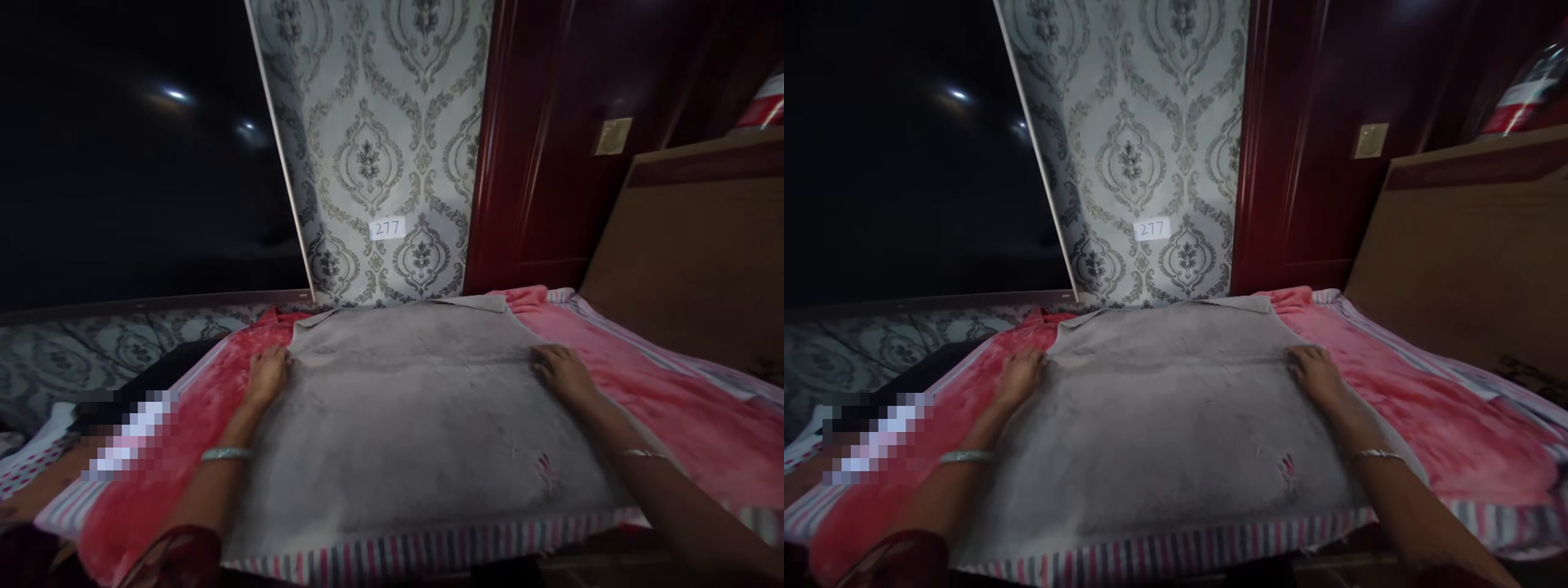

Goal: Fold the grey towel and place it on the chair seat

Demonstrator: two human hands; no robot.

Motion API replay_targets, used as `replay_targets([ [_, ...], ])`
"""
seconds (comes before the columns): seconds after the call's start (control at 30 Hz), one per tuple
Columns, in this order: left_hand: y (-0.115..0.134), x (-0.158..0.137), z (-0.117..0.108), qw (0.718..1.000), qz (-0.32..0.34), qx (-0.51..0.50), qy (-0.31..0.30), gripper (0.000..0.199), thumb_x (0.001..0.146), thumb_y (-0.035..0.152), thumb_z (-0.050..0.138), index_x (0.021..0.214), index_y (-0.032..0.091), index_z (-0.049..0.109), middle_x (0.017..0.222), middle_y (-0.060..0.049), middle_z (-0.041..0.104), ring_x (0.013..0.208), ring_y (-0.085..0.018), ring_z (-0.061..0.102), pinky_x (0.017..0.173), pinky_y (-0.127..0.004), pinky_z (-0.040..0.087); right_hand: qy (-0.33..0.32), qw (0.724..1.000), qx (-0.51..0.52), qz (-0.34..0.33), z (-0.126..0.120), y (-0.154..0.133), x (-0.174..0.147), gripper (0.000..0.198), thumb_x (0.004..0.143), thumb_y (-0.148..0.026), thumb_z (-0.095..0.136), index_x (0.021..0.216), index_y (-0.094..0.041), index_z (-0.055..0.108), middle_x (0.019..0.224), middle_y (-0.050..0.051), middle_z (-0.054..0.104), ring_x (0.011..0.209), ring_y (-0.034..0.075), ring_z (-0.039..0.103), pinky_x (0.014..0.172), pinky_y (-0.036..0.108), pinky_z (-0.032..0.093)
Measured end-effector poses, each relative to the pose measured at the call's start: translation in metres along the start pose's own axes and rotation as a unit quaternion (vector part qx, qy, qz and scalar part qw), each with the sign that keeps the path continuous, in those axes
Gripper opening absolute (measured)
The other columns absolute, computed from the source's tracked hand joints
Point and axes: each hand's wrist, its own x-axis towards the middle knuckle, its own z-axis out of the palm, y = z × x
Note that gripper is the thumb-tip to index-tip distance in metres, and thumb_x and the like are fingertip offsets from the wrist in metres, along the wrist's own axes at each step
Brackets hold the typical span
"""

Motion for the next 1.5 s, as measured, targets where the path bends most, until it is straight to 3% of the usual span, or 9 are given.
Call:
replay_targets([
  [0.17,0.005,0.001,-0.01,1.0,0.008,0.004,0.012,0.027,0.09,0.02,0.043,0.095,0.016,0.069,0.11,-0.018,0.069,0.111,-0.033,0.062,0.095,-0.046,0.044,-0.06,0.998,-0.016,-0.015,-0.013,-0.041,0.018,0.028,0.084,-0.018,0.052,0.103,-0.018,0.074,0.115,0.013,0.068,0.108,0.025,0.06,0.095,0.038,0.046],
  [0.3,0.008,-0.002,-0.017,1.0,0.008,0.021,0.012,0.027,0.09,0.02,0.041,0.095,0.017,0.068,0.111,-0.018,0.069,0.111,-0.032,0.062,0.096,-0.044,0.044,-0.109,0.994,-0.011,0.031,-0.016,-0.057,0.023,0.023,0.087,-0.015,0.048,0.087,-0.015,0.071,0.1,0.013,0.071,0.098,0.021,0.063,0.087,0.031,0.046],
  [0.47,0.008,-0.006,-0.032,0.999,0.005,0.036,0.02,0.028,0.091,0.021,0.04,0.097,0.015,0.066,0.11,-0.017,0.069,0.111,-0.031,0.062,0.093,-0.044,0.045,-0.087,0.993,-0.023,0.079,-0.021,-0.06,0.016,0.029,0.095,-0.014,0.037,0.099,-0.012,0.065,0.102,0.016,0.069,0.095,0.021,0.064,0.081,0.03,0.045],
  [0.63,0.001,-0.011,-0.047,0.998,0.01,0.039,0.039,0.028,0.09,0.021,0.041,0.1,0.015,0.066,0.111,-0.018,0.069,0.11,-0.031,0.062,0.093,-0.042,0.046,-0.053,0.995,-0.026,0.081,-0.046,-0.056,0.012,0.026,0.094,-0.015,0.038,0.102,-0.012,0.062,0.102,0.016,0.069,0.097,0.023,0.064,0.082,0.031,0.045],
  [0.87,-0.004,-0.022,-0.093,0.995,0.0,0.052,0.081,0.03,0.092,0.023,0.038,0.102,0.013,0.064,0.11,-0.018,0.067,0.11,-0.032,0.06,0.094,-0.046,0.046,0.046,0.998,-0.041,0.006,-0.111,-0.051,0.016,0.024,0.092,-0.023,0.037,0.095,-0.015,0.06,0.095,0.015,0.067,0.091,0.026,0.061,0.081,0.036,0.045],
  [1.17,-0.001,-0.041,-0.182,0.985,-0.021,0.058,0.161,0.036,0.094,0.026,0.037,0.112,0.007,0.062,0.116,-0.015,0.062,0.114,-0.027,0.055,0.102,-0.044,0.042,0.134,0.987,-0.071,0.046,-0.217,-0.079,0.018,0.026,0.093,-0.024,0.039,0.103,-0.014,0.061,0.106,0.017,0.066,0.098,0.026,0.057,0.08,0.035,0.041],
  [1.37,-0.002,-0.054,-0.23,0.97,-0.042,0.055,0.231,0.043,0.095,0.029,0.032,0.115,0.005,0.061,0.116,-0.01,0.059,0.119,-0.025,0.054,0.107,-0.045,0.038,0.186,0.978,-0.082,0.045,-0.271,-0.091,0.014,0.03,0.096,-0.027,0.039,0.107,-0.013,0.064,0.109,0.016,0.066,0.101,0.023,0.058,0.078,0.034,0.041],
  [1.5,0.001,-0.059,-0.259,0.96,-0.055,0.056,0.269,0.045,0.091,0.032,0.036,0.116,0.008,0.065,0.119,-0.012,0.061,0.123,-0.03,0.054,0.107,-0.047,0.041,0.207,0.967,-0.131,0.071,-0.302,-0.1,0.013,0.029,0.093,-0.027,0.043,0.107,-0.016,0.066,0.109,0.013,0.069,0.105,0.027,0.061,0.076,0.036,0.044],
])
